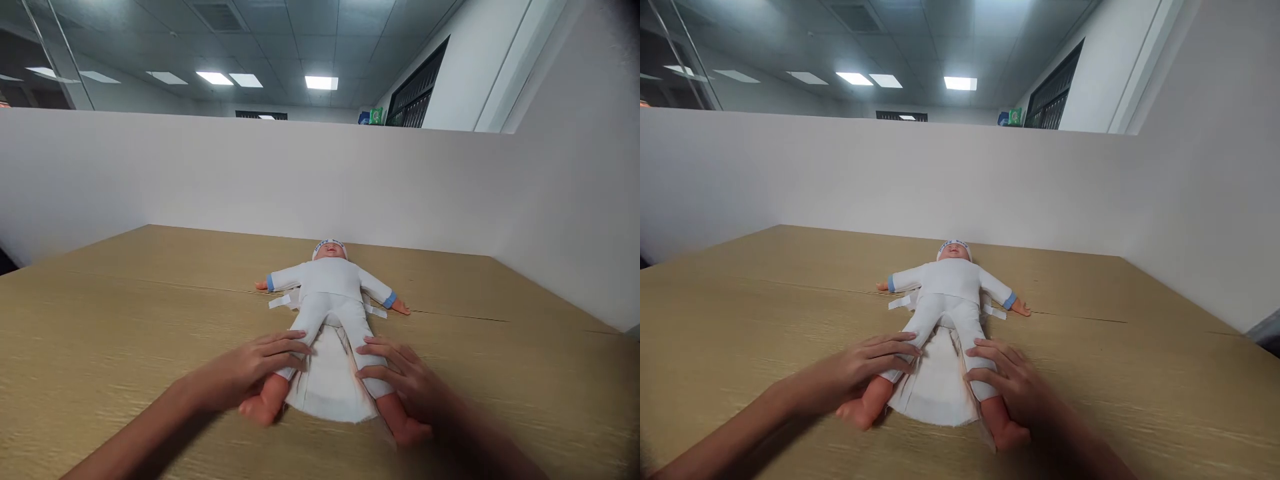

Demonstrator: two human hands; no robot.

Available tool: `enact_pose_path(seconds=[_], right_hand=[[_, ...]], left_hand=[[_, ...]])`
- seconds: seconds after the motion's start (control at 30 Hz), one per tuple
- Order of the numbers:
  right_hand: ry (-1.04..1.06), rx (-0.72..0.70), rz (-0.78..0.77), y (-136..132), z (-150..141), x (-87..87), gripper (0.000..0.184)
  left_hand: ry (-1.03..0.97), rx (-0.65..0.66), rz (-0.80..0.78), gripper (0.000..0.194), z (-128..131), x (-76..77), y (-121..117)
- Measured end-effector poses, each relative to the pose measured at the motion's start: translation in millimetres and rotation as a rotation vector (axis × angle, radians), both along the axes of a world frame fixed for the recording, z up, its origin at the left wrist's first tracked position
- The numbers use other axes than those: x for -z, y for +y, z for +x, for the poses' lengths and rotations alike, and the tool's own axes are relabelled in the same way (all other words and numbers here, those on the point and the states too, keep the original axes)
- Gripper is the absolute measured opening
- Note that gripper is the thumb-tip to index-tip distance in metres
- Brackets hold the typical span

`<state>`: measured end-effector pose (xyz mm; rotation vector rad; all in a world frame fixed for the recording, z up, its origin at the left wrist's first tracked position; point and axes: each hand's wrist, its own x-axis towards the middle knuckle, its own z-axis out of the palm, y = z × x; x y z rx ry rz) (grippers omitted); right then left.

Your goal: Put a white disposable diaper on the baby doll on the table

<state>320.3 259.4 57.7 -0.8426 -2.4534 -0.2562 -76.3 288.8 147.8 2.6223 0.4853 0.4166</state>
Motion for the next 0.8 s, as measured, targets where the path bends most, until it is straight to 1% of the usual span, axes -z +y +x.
enact_pose_path(seconds=[0.1, 0.17, 0.23, 0.3, 0.4, 0.5, 0.53, 0.57, 0.6, 0.63, 0.7, 0.73, 0.77, 0.8], right_hand=[[0.011, -0.016, -0.031, -4, 0, -3.0, 0.035], [0.010, -0.030, -0.071, -7, 0, -8.8, 0.037], [0.003, -0.039, -0.151, -10, 2, -18.5, 0.041], [0.006, -0.037, -0.269, -13, 5, -30.0, 0.045], [0.059, -0.020, -0.417, -17, 7, -44.7, 0.046], [0.105, 0.012, -0.483, -23, 2, -52.6, 0.046], [0.101, 0.030, -0.484, -26, -2, -53.8, 0.044], [0.090, 0.053, -0.468, -30, -7, -54.3, 0.040], [0.072, 0.081, -0.435, -34, -13, -54.0, 0.038], [0.047, 0.111, -0.393, -38, -19, -52.8, 0.040], [-0.013, 0.161, -0.297, -47, -31, -47.6, 0.061], [-0.037, 0.180, -0.247, -50, -37, -43.6, 0.072], [-0.056, 0.196, -0.200, -53, -42, -38.9, 0.079], [-0.072, 0.210, -0.158, -54, -46, -33.9, 0.081]], left_hand=[[-0.007, 0.005, -0.001, 0.066, -1, 1.9, -1], [0.015, 0.000, 0.002, 0.066, -3, 4.9, 0], [0.053, -0.011, -0.012, 0.070, -4, 6.2, 0], [0.075, -0.017, -0.043, 0.071, -5, 4.3, -2], [0.042, -0.055, -0.114, 0.053, 0, -3.2, -9], [0.031, -0.177, -0.135, 0.038, 11, -10.7, -20], [0.041, -0.227, -0.122, 0.036, 15, -12.0, -24], [0.053, -0.270, -0.101, 0.039, 20, -12.4, -27], [0.060, -0.304, -0.077, 0.047, 24, -11.7, -31], [0.065, -0.327, -0.053, 0.057, 29, -10.0, -34], [0.080, -0.350, 0.003, 0.072, 37, -3.7, -39], [0.091, -0.363, 0.034, 0.074, 41, 0.4, -41], [0.107, -0.378, 0.062, 0.071, 44, 4.8, -42], [0.122, -0.395, 0.088, 0.064, 47, 9.1, -43]])
